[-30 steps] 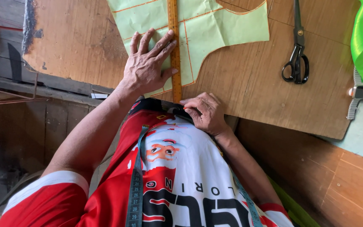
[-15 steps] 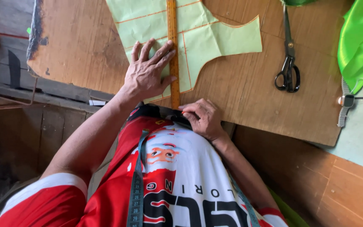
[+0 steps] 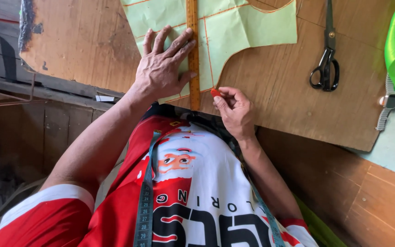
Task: The person uses a wooden ruler and an orange marker to draw straight lines on a piece of light green fabric laid on a wooden table. The person repeatedly repositions the ruler to measure and mark different sections of the fabric.
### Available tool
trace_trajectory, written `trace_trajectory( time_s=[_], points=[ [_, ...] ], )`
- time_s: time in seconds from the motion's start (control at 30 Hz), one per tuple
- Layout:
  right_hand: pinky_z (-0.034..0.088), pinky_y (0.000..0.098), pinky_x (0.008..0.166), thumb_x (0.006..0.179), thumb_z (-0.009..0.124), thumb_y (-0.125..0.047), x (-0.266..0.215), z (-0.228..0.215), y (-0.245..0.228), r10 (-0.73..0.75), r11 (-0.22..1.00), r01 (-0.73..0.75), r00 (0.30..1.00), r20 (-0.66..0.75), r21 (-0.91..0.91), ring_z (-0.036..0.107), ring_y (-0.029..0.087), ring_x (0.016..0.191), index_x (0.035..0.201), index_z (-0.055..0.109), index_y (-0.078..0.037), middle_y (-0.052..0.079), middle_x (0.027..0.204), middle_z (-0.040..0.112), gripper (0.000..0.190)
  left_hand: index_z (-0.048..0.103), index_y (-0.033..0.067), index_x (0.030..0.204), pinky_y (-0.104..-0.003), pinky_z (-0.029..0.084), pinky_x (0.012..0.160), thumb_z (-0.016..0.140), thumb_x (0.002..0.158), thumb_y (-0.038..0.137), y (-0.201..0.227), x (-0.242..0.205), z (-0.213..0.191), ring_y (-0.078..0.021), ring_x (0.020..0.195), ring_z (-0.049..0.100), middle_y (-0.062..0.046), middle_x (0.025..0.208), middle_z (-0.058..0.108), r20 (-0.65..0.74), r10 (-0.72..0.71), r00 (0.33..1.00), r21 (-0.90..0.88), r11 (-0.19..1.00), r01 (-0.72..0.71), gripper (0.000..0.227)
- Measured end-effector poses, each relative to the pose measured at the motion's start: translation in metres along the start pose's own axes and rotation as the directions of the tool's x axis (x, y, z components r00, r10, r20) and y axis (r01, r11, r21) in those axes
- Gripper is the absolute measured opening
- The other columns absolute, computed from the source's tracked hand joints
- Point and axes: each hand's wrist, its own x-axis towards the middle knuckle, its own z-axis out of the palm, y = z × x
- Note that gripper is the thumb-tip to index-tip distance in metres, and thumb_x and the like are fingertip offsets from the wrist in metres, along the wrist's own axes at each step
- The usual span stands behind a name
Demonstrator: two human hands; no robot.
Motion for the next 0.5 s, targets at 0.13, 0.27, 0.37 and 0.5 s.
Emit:
trace_trajectory(
  time_s=[0.13, 0.27, 0.37, 0.5],
  points=[
    [0.065, 0.0237, 0.066, 0.092, 0.074, -0.021, 0.002, 0.002, -0.002, 0.056, 0.997, -0.055, 0.998, 0.008, -0.045, 0.072, 0.012, 0.07, 0.114, 0.065, -0.003, 0.01, 0.09, 0.069, 0.03, 0.054, 0.0111, 0.152, -0.068, 0.018, 0.113, 0.065, 0.096, 0.052, -0.002, 0.0, 0.002, -0.0475, 0.143, 0.034, -0.003, 0.162, 0.039, -0.033, 0.009, 0.999, -0.003, 1.0, -0.009, 0.07],
    [0.058, 0.021, 0.066, 0.093, 0.072, -0.017, 0.003, 0.009, -0.001, -0.11, 0.967, 0.109, 0.994, 0.008, -0.232, 0.065, 0.009, 0.073, 0.111, 0.07, -0.005, 0.006, 0.088, 0.07, 0.022, 0.054, 0.0114, 0.152, -0.069, 0.018, 0.114, 0.065, 0.096, 0.052, -0.001, 0.0, 0.001, -0.0474, 0.143, 0.032, -0.002, 0.162, 0.039, -0.023, 0.001, 1.0, -0.026, 1.0, -0.001, 0.07],
    [0.055, 0.0217, 0.064, 0.093, 0.071, -0.012, 0.005, 0.014, -0.006, -0.151, 0.959, 0.147, 0.989, 0.002, -0.244, 0.063, 0.009, 0.072, 0.104, 0.07, -0.005, 0.005, 0.087, 0.068, 0.014, 0.053, 0.0119, 0.153, -0.069, 0.017, 0.114, 0.065, 0.096, 0.051, -0.002, 0.001, 0.0, -0.0474, 0.144, 0.031, -0.002, 0.162, 0.038, -0.014, -0.006, 1.0, -0.041, 0.999, 0.005, 0.07],
    [0.056, 0.0226, 0.064, 0.091, 0.071, -0.01, 0.005, 0.019, -0.016, -0.149, 0.938, 0.141, 0.989, -0.001, -0.318, 0.063, 0.01, 0.07, 0.099, 0.07, -0.007, 0.004, 0.085, 0.067, 0.008, 0.052, 0.0122, 0.153, -0.068, 0.016, 0.115, 0.064, 0.095, 0.051, -0.004, 0.001, 0.002, -0.048, 0.144, 0.031, -0.002, 0.163, 0.037, 0.0, -0.01, 1.0, -0.045, 0.999, 0.01, 0.071]
  ],
)
